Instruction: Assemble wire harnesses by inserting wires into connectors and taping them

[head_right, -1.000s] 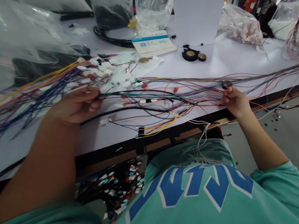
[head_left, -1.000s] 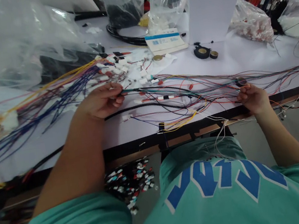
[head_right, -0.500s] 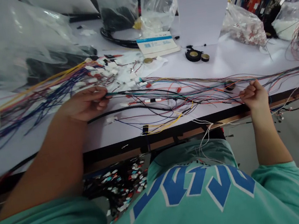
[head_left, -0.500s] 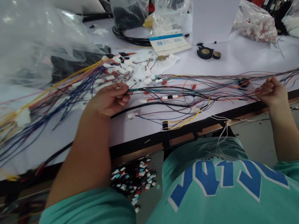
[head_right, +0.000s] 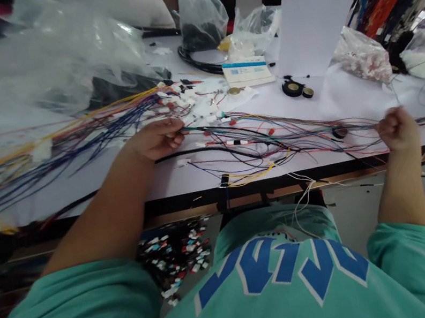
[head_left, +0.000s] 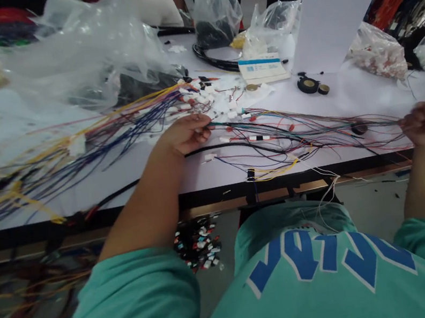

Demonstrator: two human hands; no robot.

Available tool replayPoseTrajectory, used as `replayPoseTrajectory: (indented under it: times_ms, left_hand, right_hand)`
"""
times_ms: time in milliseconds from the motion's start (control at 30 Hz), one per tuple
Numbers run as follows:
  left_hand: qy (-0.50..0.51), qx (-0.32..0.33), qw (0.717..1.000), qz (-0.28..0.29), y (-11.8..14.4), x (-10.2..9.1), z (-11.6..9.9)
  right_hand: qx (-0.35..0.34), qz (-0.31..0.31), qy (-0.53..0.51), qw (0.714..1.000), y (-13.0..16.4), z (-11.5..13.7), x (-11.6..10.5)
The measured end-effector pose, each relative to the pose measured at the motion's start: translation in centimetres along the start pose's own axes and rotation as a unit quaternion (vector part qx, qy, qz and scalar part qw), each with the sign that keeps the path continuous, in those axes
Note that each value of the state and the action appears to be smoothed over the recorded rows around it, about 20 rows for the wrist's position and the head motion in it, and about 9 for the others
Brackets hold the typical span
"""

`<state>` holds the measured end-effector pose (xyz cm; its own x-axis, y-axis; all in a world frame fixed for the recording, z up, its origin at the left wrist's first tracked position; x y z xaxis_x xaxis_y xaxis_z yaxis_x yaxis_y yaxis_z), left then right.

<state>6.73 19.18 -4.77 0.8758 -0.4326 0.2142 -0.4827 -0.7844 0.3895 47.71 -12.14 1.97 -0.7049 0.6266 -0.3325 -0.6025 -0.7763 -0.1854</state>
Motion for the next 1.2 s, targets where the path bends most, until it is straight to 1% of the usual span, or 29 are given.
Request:
replayPoseTrajectory:
  times_ms: [33, 67, 100, 133, 167, 200, 267, 300, 333, 367, 400, 433, 467, 533, 600, 633, 667, 700, 733, 767, 833, 1033, 1133, 1200]
  left_hand:
    - [0.004, 0.0, 1.0, -0.001, 0.1, 0.0, 0.0]
    - [0.009, 0.001, 1.0, 0.003, 0.2, 0.0, -0.1]
    - [0.016, 0.004, 1.0, 0.009, 0.3, 0.1, -0.2]
    - [0.025, 0.008, 0.999, 0.018, 0.4, 0.2, -0.3]
    - [0.037, 0.016, 0.999, 0.03, 0.6, 0.2, -0.5]
    - [0.053, 0.027, 0.997, 0.043, 0.7, 0.3, -0.7]
    - [0.079, 0.052, 0.993, 0.069, 1.0, 0.4, -1.1]
    - [0.086, 0.065, 0.991, 0.085, 1.0, 0.5, -1.3]
    - [0.089, 0.076, 0.988, 0.103, 1.0, 0.6, -1.5]
    - [0.091, 0.088, 0.985, 0.117, 1.0, 0.6, -1.6]
    - [0.092, 0.101, 0.982, 0.127, 0.9, 0.5, -1.6]
    - [0.094, 0.116, 0.98, 0.133, 0.7, 0.4, -1.7]
    - [0.096, 0.131, 0.977, 0.138, 0.5, 0.3, -1.7]
    - [0.096, 0.152, 0.972, 0.153, 0.0, 0.0, -1.6]
    - [0.086, 0.158, 0.967, 0.182, -0.5, 0.0, -1.3]
    - [0.08, 0.161, 0.964, 0.196, -0.8, 0.0, -1.2]
    - [0.077, 0.165, 0.961, 0.206, -0.9, 0.0, -1.2]
    - [0.078, 0.169, 0.959, 0.214, -1.1, 0.0, -1.1]
    - [0.084, 0.172, 0.957, 0.219, -1.2, 0.0, -1.1]
    - [0.092, 0.174, 0.955, 0.223, -1.2, 0.0, -1.2]
    - [0.111, 0.173, 0.951, 0.233, -1.1, 0.1, -1.2]
    - [0.131, 0.162, 0.941, 0.268, 0.4, 1.5, -1.4]
    - [0.135, 0.158, 0.935, 0.287, 1.1, 2.1, -1.4]
    - [0.135, 0.156, 0.935, 0.289, 1.3, 2.3, -1.3]
  right_hand:
    - [-0.023, -0.063, -0.04, 0.997, 0.0, 0.2, -0.7]
    - [-0.028, -0.119, -0.067, 0.99, 0.1, 0.3, -1.2]
    - [-0.02, -0.164, -0.087, 0.982, 0.2, 0.5, -1.4]
    - [-0.012, -0.186, -0.111, 0.976, 0.1, 1.0, -1.1]
    - [-0.003, -0.187, -0.136, 0.973, -0.2, 1.8, -0.4]
    - [0.005, -0.162, -0.16, 0.974, -0.6, 2.9, 0.8]
    - [0.011, -0.105, -0.214, 0.971, -1.7, 6.0, 3.7]
    - [0.009, -0.07, -0.229, 0.971, -2.3, 7.9, 5.6]
    - [0.017, -0.05, -0.232, 0.971, -2.8, 9.6, 7.5]
    - [0.024, -0.016, -0.238, 0.971, -3.2, 11.3, 9.9]
    - [0.019, 0.044, -0.242, 0.969, -3.6, 12.9, 12.8]
    - [-0.002, 0.103, -0.241, 0.965, -3.7, 14.5, 15.9]
    - [-0.015, 0.151, -0.222, 0.963, -3.7, 15.6, 19.0]
    - [-0.048, 0.258, -0.144, 0.954, -2.9, 16.8, 25.4]
    - [-0.096, 0.363, -0.052, 0.925, -1.4, 16.9, 31.3]
    - [-0.134, 0.4, -0.013, 0.907, -0.6, 16.8, 33.7]
    - [-0.168, 0.422, 0.027, 0.89, 0.1, 16.6, 35.6]
    - [-0.197, 0.428, 0.062, 0.88, 0.6, 16.2, 37.0]
    - [-0.22, 0.425, 0.09, 0.873, 0.9, 15.9, 37.9]
    - [-0.235, 0.413, 0.11, 0.873, 1.0, 15.5, 38.4]
    - [-0.257, 0.377, 0.124, 0.881, 0.7, 14.9, 38.3]
    - [-0.296, 0.274, 0.122, 0.907, 0.0, 13.9, 35.3]
    - [-0.32, 0.226, 0.149, 0.908, 0.5, 13.8, 34.3]
    - [-0.336, 0.197, 0.181, 0.903, 0.8, 13.8, 34.1]
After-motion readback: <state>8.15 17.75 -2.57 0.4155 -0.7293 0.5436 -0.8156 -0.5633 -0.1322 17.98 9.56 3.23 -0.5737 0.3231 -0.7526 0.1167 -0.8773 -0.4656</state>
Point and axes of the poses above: each hand's wrist, its own y-axis away from the middle knuckle, its own x-axis out of the palm, z = x × y, the point moved 6 cm from there along -y, towards the middle knuckle, and after that the axes turned 5 degrees about z, right-handed, at the moved point
